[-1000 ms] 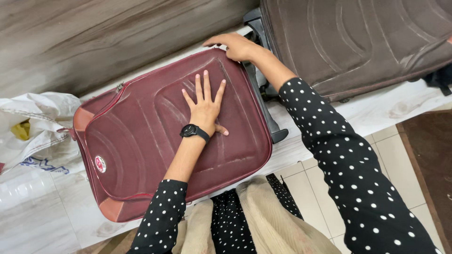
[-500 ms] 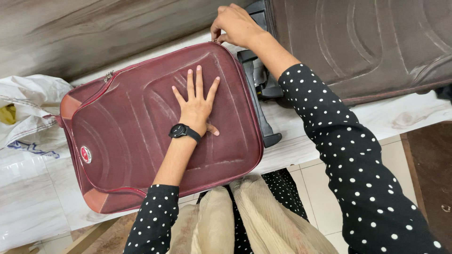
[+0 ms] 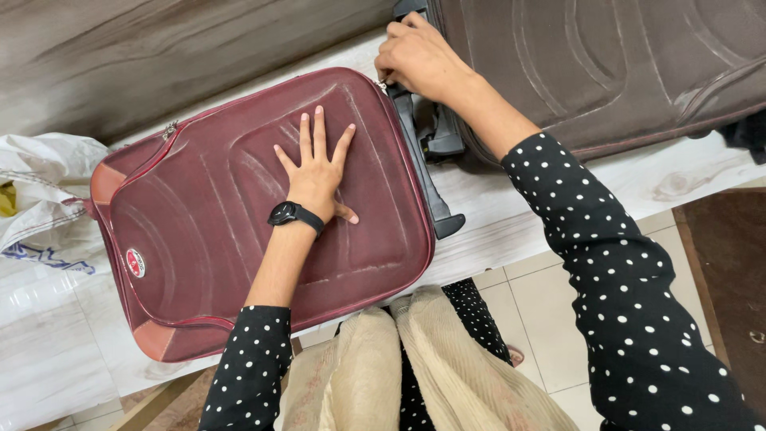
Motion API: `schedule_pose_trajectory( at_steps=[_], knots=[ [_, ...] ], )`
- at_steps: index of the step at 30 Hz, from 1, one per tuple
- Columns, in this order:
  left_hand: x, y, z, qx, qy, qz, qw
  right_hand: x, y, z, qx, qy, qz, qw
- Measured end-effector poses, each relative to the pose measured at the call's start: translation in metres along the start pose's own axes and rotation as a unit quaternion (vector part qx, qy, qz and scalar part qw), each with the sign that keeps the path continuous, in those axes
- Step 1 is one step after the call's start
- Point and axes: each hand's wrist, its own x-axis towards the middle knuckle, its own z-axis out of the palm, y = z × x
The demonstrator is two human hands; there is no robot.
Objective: The person packs a suitcase by folding and placing various items of clothing, such as a black skirt and a white t-shirt, into the suitcase and then zipping it closed.
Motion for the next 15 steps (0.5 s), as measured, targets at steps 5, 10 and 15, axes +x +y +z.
schedule_pose_trajectory(
  at_steps=[5, 10, 15],
  knots=[
    [0.003, 0.001, 0.003, 0.006, 0.000, 0.000, 1.000, -0.038, -0.029, -0.013, 0.033, 0.028, 0.051, 0.998],
    [0.001, 0.002, 0.005, 0.012, -0.003, -0.003, 1.000, -0.053, -0.067, -0.003, 0.063, 0.122, 0.163, 0.977],
    [0.005, 0.001, 0.007, 0.026, -0.012, -0.002, 1.000, -0.094, -0.123, -0.006, 0.079, 0.150, 0.253, 0.952]
  ],
)
